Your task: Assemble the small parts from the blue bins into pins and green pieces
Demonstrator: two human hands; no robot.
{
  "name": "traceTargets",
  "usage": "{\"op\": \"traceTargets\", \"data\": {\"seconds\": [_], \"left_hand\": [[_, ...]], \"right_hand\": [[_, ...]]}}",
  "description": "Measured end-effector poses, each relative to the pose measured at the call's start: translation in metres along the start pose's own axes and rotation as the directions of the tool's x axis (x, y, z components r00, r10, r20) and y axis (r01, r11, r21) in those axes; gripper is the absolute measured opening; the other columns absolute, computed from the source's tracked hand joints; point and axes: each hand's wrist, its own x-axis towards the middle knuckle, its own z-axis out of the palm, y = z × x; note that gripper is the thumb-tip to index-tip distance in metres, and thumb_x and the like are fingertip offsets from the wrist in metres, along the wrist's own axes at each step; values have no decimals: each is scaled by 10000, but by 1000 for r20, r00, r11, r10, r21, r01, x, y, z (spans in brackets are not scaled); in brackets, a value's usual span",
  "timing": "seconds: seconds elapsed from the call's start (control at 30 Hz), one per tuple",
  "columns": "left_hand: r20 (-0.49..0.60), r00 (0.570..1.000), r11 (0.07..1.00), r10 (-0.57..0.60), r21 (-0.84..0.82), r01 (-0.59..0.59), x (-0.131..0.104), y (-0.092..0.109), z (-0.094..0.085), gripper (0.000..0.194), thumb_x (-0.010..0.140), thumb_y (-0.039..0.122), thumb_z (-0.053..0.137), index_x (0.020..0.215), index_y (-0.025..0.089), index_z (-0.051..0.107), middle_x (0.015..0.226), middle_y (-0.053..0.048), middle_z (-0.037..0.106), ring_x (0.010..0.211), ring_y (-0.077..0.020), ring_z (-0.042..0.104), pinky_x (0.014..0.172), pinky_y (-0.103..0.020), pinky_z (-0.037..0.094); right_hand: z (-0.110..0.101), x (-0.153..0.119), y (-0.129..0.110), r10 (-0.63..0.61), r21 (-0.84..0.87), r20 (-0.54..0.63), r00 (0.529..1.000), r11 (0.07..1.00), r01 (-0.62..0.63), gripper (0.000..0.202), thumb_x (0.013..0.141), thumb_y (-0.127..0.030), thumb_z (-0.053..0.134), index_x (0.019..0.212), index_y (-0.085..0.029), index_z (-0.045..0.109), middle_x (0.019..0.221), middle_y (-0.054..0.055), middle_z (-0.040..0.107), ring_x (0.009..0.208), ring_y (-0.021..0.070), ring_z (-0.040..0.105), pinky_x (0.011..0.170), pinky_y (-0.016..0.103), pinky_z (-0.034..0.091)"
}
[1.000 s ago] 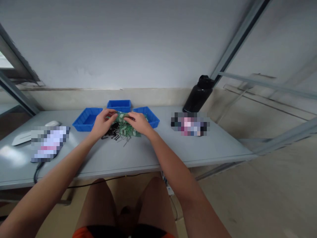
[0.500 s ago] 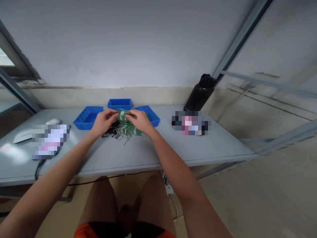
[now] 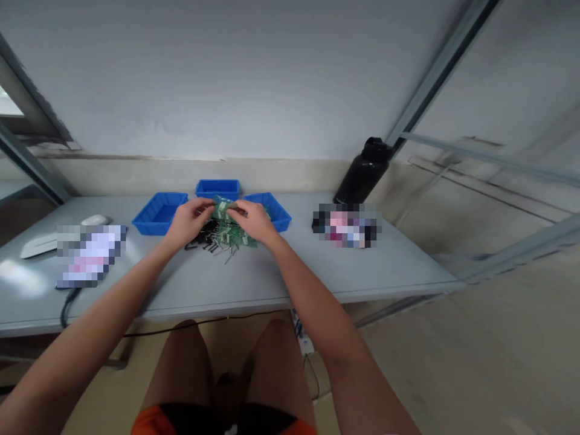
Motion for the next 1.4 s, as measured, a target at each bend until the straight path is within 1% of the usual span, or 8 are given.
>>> {"op": "traceTargets", "data": {"seconds": [0.23,0.37,0.53,0.67,0.83,1.07,1.27,1.4], "left_hand": [[18,1000,1000,-11,28,11,-1,-4,1,255,811,156,559,1036,154,679,971,-68,715,785,-156,635,758,-303,526],[14,1000,1000,1,3,-1,-1,-2,1,238,823,189,576,1036,161,680,946,-60,713,770,-151,632,749,-299,529],[14,1000,1000,-2,-19,3,-2,-2,1,232,841,239,573,1032,167,684,976,-71,717,778,-155,636,748,-303,529],[28,999,999,-16,-27,17,-3,-1,1,226,845,289,563,980,167,696,937,-63,727,772,-165,639,746,-303,521],[29,999,998,-45,-40,46,-3,7,-2,208,851,288,538,898,162,696,831,-36,721,745,-163,634,740,-285,498],[34,997,991,-67,-117,71,0,4,-2,189,829,289,556,911,161,669,813,-32,706,737,-158,626,713,-281,498],[91,993,981,-71,-175,86,-1,-1,1,241,818,306,592,1000,163,656,735,-9,671,656,-138,588,664,-275,483],[100,993,981,-67,-177,84,-2,4,0,191,815,338,604,881,165,653,668,5,622,602,-126,541,603,-261,446]], "right_hand": [[0,0,-2,28,60,-24,999,998,-26,222,837,-379,574,785,-177,651,722,9,640,648,133,538,642,261,409],[-1,2,-2,72,150,-43,996,987,-64,216,817,-390,581,828,-186,651,757,13,656,689,148,568,665,272,436],[0,4,8,93,236,20,995,967,-95,241,810,-399,595,911,-187,649,810,22,660,724,152,586,684,282,462],[1,3,12,86,167,80,993,981,-99,325,751,-348,688,1036,-198,642,909,33,675,792,169,600,731,303,472],[3,1,10,63,45,93,994,997,-67,526,700,-324,747,1194,-223,597,964,41,671,767,172,594,703,305,475],[3,-1,4,79,62,55,995,995,-82,477,785,-359,659,1233,-214,585,859,35,681,713,165,601,675,295,482],[1,0,2,60,59,-1,998,996,-60,327,857,-385,564,1101,-195,671,908,54,706,725,167,612,715,306,483],[2,1,3,56,50,15,998,997,-57,300,851,-361,575,1084,-203,680,857,41,696,701,160,600,695,292,473]]}}
